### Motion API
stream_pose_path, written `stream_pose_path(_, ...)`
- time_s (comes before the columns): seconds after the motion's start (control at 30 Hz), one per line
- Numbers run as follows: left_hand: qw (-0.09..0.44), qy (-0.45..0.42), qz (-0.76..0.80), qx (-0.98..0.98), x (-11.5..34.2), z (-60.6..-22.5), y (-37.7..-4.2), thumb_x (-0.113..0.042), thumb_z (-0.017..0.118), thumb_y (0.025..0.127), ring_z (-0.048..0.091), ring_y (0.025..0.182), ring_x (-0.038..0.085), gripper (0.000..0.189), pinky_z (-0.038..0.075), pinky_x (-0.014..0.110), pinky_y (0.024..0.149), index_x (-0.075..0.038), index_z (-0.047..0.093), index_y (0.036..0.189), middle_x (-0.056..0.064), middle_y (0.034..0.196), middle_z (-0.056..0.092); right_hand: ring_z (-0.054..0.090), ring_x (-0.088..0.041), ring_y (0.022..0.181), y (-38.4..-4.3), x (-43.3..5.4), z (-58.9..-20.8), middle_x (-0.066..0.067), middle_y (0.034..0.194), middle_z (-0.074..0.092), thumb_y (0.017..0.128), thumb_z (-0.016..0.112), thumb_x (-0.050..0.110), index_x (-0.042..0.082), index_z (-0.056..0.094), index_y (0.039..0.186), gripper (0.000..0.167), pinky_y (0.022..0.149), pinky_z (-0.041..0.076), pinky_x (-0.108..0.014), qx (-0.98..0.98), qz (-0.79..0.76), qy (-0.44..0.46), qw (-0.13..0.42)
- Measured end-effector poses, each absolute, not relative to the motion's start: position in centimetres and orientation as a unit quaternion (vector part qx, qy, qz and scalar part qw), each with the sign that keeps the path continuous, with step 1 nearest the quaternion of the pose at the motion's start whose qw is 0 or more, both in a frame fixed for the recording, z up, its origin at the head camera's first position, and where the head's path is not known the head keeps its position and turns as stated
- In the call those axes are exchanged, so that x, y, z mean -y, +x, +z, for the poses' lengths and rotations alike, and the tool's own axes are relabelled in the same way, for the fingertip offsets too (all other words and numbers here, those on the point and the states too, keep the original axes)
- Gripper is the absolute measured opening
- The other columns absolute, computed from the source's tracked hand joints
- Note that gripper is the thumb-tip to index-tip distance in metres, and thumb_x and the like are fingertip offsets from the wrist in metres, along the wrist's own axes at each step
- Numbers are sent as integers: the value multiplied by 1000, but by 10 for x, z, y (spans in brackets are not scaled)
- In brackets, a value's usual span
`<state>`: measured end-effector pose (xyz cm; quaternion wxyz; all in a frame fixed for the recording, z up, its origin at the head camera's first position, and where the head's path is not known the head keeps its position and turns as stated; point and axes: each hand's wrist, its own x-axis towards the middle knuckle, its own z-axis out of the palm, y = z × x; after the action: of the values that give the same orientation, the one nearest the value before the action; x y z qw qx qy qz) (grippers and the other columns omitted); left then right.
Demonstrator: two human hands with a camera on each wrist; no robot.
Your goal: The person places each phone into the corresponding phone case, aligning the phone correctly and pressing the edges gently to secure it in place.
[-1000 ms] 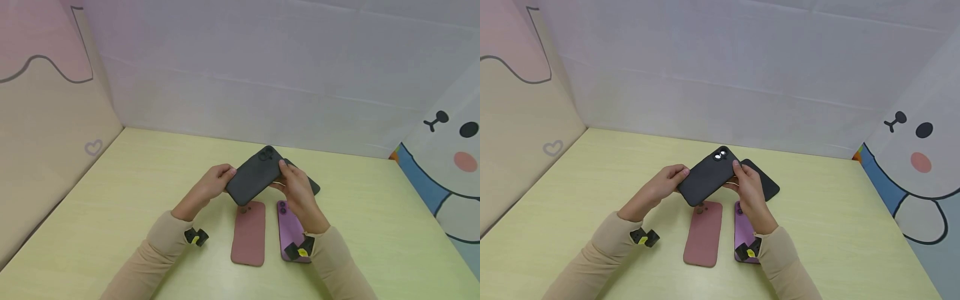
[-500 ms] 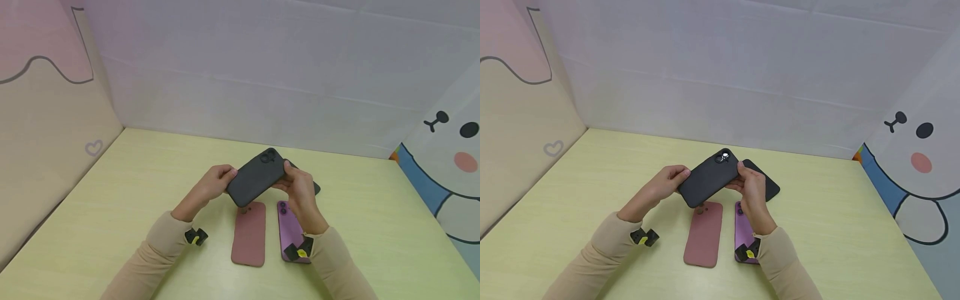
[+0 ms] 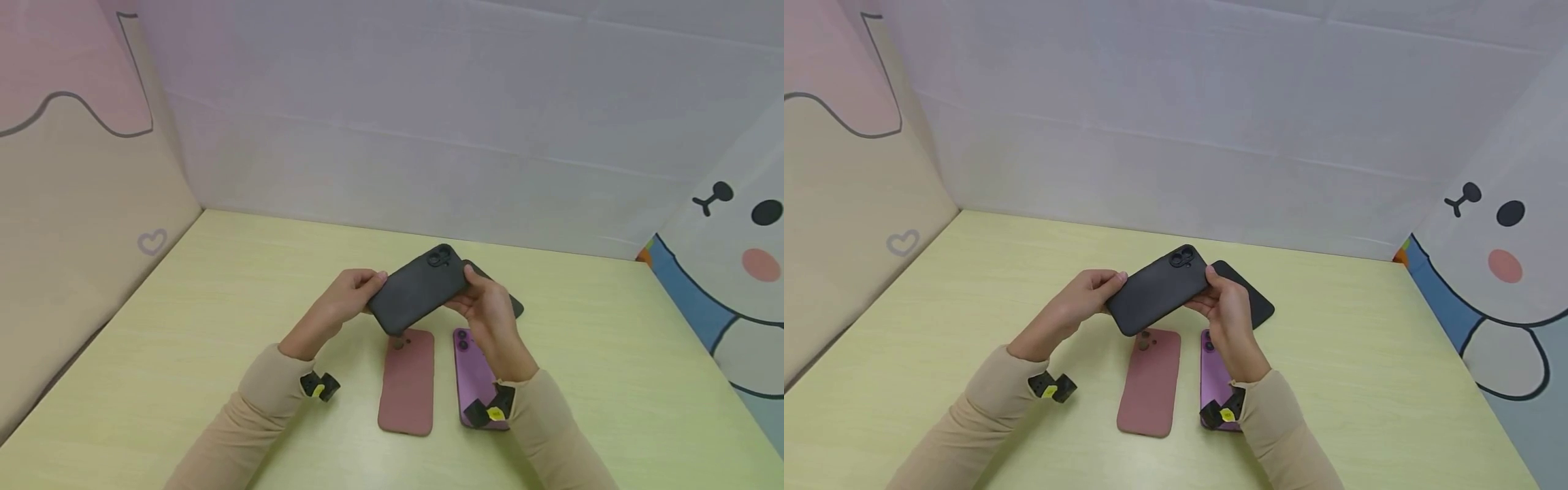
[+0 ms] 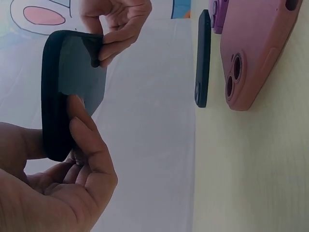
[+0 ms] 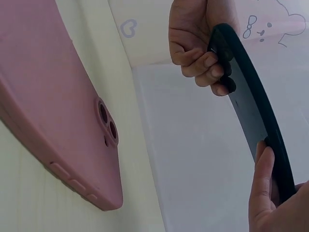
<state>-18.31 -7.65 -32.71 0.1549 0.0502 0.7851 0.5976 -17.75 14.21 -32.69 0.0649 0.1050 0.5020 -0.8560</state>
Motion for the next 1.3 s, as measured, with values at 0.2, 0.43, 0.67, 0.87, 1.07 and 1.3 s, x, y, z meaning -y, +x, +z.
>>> stream_pose_path(0.2, 144, 52, 629, -762, 78, -328, -184, -25, 45, 97, 62, 74, 11, 36, 53, 29, 74, 2, 54, 119, 15, 99, 62, 69, -17, 75, -176, -141, -325, -3, 78, 70, 98, 41, 15, 1, 48, 118, 25, 73, 55, -33, -473, -871, 119, 58)
stream_pose_path(0.43, 166, 42, 658, -734, 75, -328, -184, -21, 46, 97, 67, 77, 15, 39, 54, 29, 77, 4, 42, 127, 24, 106, 63, 69, -18, 84, -173, -143, -323, -5, 88, 70, 98, 39, 13, -2, 36, 135, 41, 76, 54, -35, -439, -889, 119, 49)
stream_pose_path(0.67, 128, 34, 667, -733, 74, -326, -182, -17, 44, 97, 64, 80, 12, 36, 54, 30, 77, 7, 44, 124, 24, 110, 61, 69, -18, 83, -173, -141, -322, -5, 87, 70, 99, 38, 17, 3, 43, 127, 32, 78, 54, -34, -445, -887, 101, 66)
stream_pose_path(0.87, 123, 23, 661, -740, 75, -324, -181, -16, 42, 98, 63, 78, 11, 36, 54, 27, 73, 6, 42, 127, 22, 113, 60, 68, -16, 78, -174, -140, -322, -2, 85, 68, 99, 40, 22, 5, 45, 125, 32, 74, 55, -32, -485, -868, 78, 74)
stream_pose_path(1.07, 131, 18, 652, -747, 77, -322, -183, -17, 42, 98, 62, 76, 10, 37, 52, 25, 68, 4, 41, 129, 22, 115, 59, 66, -11, 74, -175, -141, -323, 2, 91, 62, 99, 39, 26, 0, 40, 130, 41, 71, 55, -31, -563, -823, 42, 70)
stream_pose_path(1.3, 144, 31, 643, -752, 79, -321, -182, -16, 42, 98, 60, 72, 9, 36, 49, 23, 64, 4, 41, 128, 22, 112, 59, 59, -7, 71, -180, -142, -324, 2, 96, 53, 97, 43, 32, 6, 47, 119, 35, 70, 53, -31, -595, -799, 62, 64)
